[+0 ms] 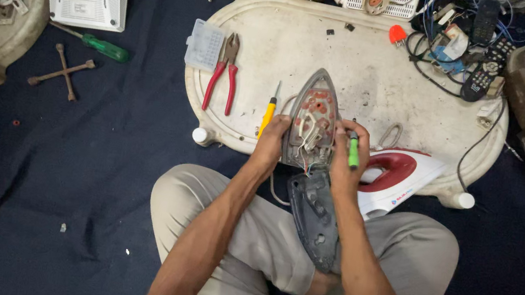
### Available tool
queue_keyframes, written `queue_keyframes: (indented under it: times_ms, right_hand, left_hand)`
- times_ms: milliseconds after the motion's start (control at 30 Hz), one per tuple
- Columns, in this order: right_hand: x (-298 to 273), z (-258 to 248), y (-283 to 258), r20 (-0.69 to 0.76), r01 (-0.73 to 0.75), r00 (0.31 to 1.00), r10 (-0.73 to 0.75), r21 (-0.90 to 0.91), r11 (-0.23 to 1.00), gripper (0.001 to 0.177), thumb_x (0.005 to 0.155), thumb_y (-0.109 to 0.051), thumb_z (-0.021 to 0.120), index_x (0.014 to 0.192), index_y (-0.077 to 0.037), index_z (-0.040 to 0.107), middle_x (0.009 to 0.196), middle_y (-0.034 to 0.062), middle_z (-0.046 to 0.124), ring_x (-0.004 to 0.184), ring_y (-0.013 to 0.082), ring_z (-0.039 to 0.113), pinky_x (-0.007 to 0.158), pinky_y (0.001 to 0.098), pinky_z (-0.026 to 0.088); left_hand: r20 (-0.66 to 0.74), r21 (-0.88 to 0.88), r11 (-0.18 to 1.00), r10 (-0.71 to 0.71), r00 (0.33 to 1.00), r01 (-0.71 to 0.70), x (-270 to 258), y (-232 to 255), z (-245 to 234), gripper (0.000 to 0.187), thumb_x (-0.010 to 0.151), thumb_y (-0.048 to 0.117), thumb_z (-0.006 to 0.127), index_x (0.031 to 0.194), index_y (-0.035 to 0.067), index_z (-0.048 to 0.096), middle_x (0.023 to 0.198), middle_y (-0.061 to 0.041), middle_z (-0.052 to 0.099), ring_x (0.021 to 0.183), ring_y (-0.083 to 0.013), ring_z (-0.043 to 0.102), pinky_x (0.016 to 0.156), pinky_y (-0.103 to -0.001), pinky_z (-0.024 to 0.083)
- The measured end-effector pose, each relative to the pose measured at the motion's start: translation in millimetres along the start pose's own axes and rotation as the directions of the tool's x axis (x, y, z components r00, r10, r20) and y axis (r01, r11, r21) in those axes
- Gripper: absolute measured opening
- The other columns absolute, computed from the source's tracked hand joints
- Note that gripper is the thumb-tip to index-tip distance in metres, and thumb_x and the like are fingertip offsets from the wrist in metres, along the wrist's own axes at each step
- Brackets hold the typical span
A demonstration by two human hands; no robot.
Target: The person sits on the floor and uses a screwdriver to remove screws from the base of a disassembled iron. They manipulate the internal components and wires, then reattach the base cover and tighten the screws.
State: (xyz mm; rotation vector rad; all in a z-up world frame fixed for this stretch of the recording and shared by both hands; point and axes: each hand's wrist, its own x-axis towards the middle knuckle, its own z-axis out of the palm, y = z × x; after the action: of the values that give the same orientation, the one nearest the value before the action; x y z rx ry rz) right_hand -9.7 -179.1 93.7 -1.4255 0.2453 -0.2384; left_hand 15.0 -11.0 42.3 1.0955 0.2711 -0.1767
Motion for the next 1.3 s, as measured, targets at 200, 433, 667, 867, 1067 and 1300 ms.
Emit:
queue_keyframes:
  times_ms: [200, 433, 667, 867, 1067, 1300]
  right_hand:
    - [-3, -8, 8, 0.127, -0.059, 0.992, 0.03, 0.232, 0.971, 0.031, 0.109, -0.03, 0.049, 0.125, -0.005, 0.058, 0.119, 0.0074, 0.071, 0.096, 0.01, 0.057, 0.083, 0.0284, 0.047]
    - [-2, -11, 8, 0.19, -0.055, 0.982, -0.014, 0.353, 0.934, 0.041, 0.108, -0.035, 0.042, 0.132, -0.006, 0.059, 0.108, 0.0087, 0.068, 0.099, 0.0164, 0.064, 0.088, 0.0311, 0.047]
    - [-5, -15, 11, 0.136, -0.068, 0.991, -0.004, 0.517, 0.853, 0.025, 0.104, -0.026, 0.051, 0.109, -0.002, 0.057, 0.094, 0.0108, 0.062, 0.085, 0.0242, 0.064, 0.085, 0.0379, 0.051]
    - [-5, -17, 18, 0.16, -0.061, 0.987, -0.018, 0.476, 0.878, 0.023, 0.104, -0.022, 0.05, 0.101, 0.0, 0.057, 0.093, 0.014, 0.061, 0.078, 0.0272, 0.064, 0.085, 0.0402, 0.052]
    - [-4, -16, 19, 0.151, -0.108, 0.988, 0.041, 0.463, 0.88, 0.018, 0.105, -0.02, 0.049, 0.104, -0.002, 0.054, 0.096, 0.013, 0.063, 0.078, 0.0279, 0.066, 0.088, 0.0389, 0.052]
    - [-8, -11, 12, 0.165, -0.06, 0.986, 0.009, 0.31, 0.949, 0.024, 0.11, -0.024, 0.047, 0.108, -0.001, 0.056, 0.097, 0.01, 0.06, 0.085, 0.0244, 0.068, 0.086, 0.0344, 0.048]
  left_hand:
    - [-0.063, 0.103, 0.994, -0.03, 0.998, 0.036, -1, 9, 9, 0.045, 0.108, 0.04, 0.042, 0.113, 0.004, 0.068, 0.088, -0.003, 0.065, 0.076, -0.0135, 0.062, 0.069, -0.032, 0.054]
    - [-0.024, -0.258, 0.96, -0.119, 0.993, 0.109, -4, 19, 6, 0.044, 0.108, 0.043, 0.044, 0.119, 0.006, 0.065, 0.088, -0.004, 0.069, 0.074, -0.0157, 0.067, 0.068, -0.033, 0.058]
    - [-0.074, -0.283, 0.941, -0.214, 0.974, 0.185, -3, 18, 2, 0.04, 0.107, 0.043, 0.048, 0.119, 0.008, 0.062, 0.082, -0.005, 0.065, 0.068, -0.0189, 0.067, 0.063, -0.037, 0.059]
    - [-0.066, -0.301, 0.937, -0.205, 0.976, 0.177, 0, 15, 1, 0.038, 0.106, 0.042, 0.05, 0.12, 0.009, 0.063, 0.083, -0.005, 0.065, 0.069, -0.018, 0.068, 0.063, -0.037, 0.06]
    - [-0.078, -0.271, 0.942, -0.224, 0.971, 0.196, 3, 12, -1, 0.039, 0.105, 0.043, 0.048, 0.116, 0.008, 0.061, 0.081, -0.006, 0.064, 0.068, -0.0199, 0.067, 0.062, -0.038, 0.06]
    - [-0.053, -0.263, 0.951, -0.179, 0.982, 0.159, -1, 17, 3, 0.04, 0.107, 0.039, 0.045, 0.12, 0.007, 0.064, 0.092, -0.006, 0.07, 0.078, -0.0158, 0.069, 0.072, -0.033, 0.06]
